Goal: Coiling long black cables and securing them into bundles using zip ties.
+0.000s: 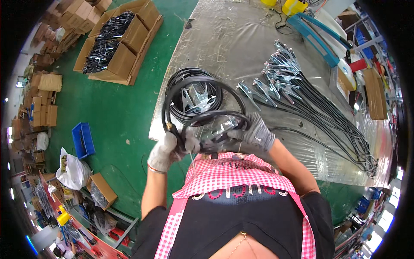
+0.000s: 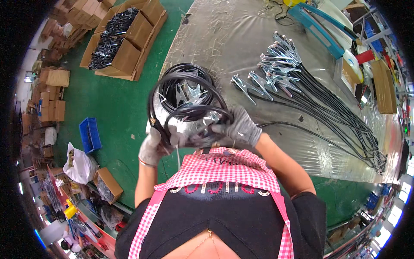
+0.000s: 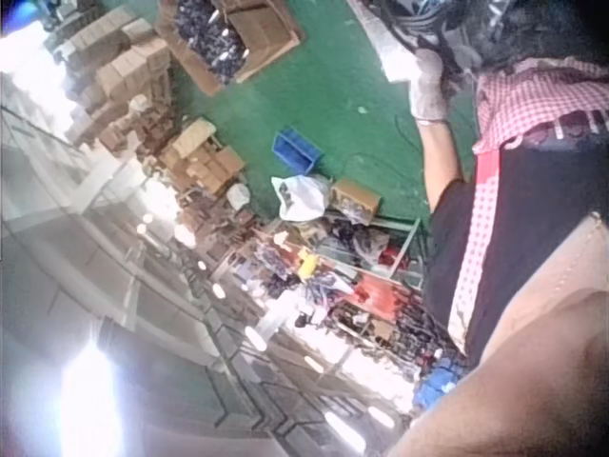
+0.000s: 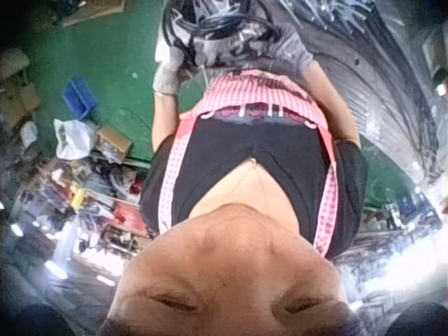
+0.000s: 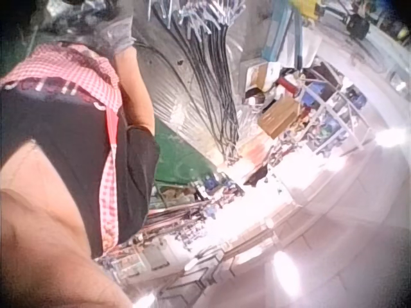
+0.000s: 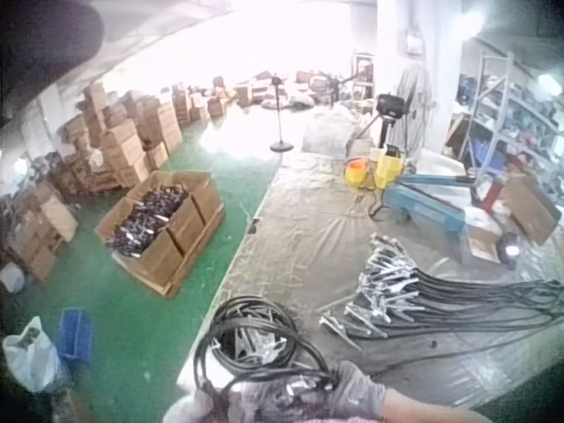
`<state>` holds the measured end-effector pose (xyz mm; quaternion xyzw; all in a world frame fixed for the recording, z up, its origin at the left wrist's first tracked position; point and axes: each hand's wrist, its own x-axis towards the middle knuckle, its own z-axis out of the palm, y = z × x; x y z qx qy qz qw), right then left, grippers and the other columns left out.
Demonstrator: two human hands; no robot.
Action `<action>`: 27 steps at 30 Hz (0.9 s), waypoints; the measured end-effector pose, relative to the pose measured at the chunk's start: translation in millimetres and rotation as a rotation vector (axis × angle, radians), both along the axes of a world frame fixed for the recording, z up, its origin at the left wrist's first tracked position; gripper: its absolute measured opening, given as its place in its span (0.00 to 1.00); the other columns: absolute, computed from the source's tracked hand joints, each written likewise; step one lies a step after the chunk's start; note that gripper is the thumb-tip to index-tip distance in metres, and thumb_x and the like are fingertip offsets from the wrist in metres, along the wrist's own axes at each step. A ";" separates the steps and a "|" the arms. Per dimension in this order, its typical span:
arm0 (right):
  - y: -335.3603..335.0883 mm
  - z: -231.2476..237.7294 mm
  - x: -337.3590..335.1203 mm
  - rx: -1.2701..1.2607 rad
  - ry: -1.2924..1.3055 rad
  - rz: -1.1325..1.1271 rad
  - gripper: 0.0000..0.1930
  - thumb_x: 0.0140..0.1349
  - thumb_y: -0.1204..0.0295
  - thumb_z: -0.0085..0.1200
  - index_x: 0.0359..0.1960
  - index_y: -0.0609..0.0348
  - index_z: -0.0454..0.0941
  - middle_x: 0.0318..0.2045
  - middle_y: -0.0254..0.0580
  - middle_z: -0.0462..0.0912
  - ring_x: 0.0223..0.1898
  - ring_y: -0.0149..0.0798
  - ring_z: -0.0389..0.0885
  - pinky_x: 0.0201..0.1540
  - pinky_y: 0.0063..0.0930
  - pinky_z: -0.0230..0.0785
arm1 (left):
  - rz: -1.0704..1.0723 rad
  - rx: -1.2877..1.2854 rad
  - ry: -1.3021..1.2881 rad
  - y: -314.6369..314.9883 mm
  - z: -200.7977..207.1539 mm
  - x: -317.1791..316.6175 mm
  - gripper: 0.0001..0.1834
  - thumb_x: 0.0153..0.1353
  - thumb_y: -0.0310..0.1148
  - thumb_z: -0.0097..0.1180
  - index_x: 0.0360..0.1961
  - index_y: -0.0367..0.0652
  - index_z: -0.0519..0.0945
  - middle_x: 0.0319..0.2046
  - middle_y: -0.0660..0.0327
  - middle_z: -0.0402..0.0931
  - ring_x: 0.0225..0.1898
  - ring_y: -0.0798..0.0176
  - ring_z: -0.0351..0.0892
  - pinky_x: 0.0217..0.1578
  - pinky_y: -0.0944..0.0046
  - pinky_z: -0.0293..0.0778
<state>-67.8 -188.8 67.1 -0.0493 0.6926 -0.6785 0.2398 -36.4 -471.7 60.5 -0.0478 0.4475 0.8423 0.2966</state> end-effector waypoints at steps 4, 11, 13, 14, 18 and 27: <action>-25.3 -8.2 -59.8 -0.606 -0.089 -0.171 0.13 0.54 0.74 0.60 0.42 0.60 0.80 0.41 0.36 0.83 0.42 0.31 0.78 0.43 0.26 0.73 | -0.032 -0.125 0.665 -20.2 15.9 -96.0 0.28 0.56 0.53 0.61 0.44 0.39 0.78 0.48 0.47 0.74 0.52 0.46 0.73 0.59 0.48 0.64; -25.7 -101.4 -117.6 -0.074 0.501 -0.431 0.14 0.61 0.70 0.53 0.46 0.63 0.79 0.43 0.39 0.83 0.43 0.33 0.79 0.50 0.28 0.71 | -0.082 -1.110 1.331 -61.0 37.2 -155.8 0.20 0.41 0.25 0.66 0.40 0.41 0.83 0.50 0.50 0.75 0.55 0.47 0.72 0.55 0.57 0.68; -32.5 -106.4 -113.9 -0.561 -0.057 -0.453 0.14 0.63 0.72 0.52 0.47 0.66 0.78 0.43 0.39 0.83 0.44 0.32 0.79 0.48 0.28 0.72 | 0.152 -1.024 0.928 -106.0 1.7 -146.7 0.20 0.48 0.27 0.64 0.46 0.40 0.81 0.51 0.51 0.75 0.55 0.55 0.73 0.56 0.59 0.68; -37.9 -106.1 -111.1 -0.337 -0.169 -0.517 0.16 0.59 0.75 0.54 0.50 0.63 0.78 0.44 0.44 0.82 0.45 0.38 0.80 0.48 0.31 0.73 | 0.231 -0.988 0.775 -117.6 -5.8 -143.1 0.21 0.51 0.29 0.63 0.49 0.40 0.79 0.51 0.51 0.75 0.55 0.57 0.73 0.56 0.61 0.67; -34.6 -133.7 -96.6 0.835 0.810 -0.053 0.30 0.50 0.73 0.58 0.60 0.52 0.70 0.56 0.50 0.73 0.52 0.50 0.75 0.55 0.38 0.68 | 0.244 -0.985 0.469 -94.2 -39.9 -127.4 0.30 0.57 0.37 0.60 0.60 0.38 0.69 0.53 0.51 0.74 0.53 0.59 0.73 0.56 0.61 0.67; -38.5 -87.3 -119.8 0.180 0.311 -0.232 0.26 0.66 0.57 0.49 0.62 0.57 0.66 0.57 0.46 0.72 0.60 0.38 0.68 0.61 0.34 0.61 | 0.456 -0.699 0.245 -31.2 -106.9 -123.4 0.33 0.55 0.29 0.59 0.61 0.30 0.65 0.53 0.48 0.71 0.52 0.57 0.74 0.54 0.62 0.68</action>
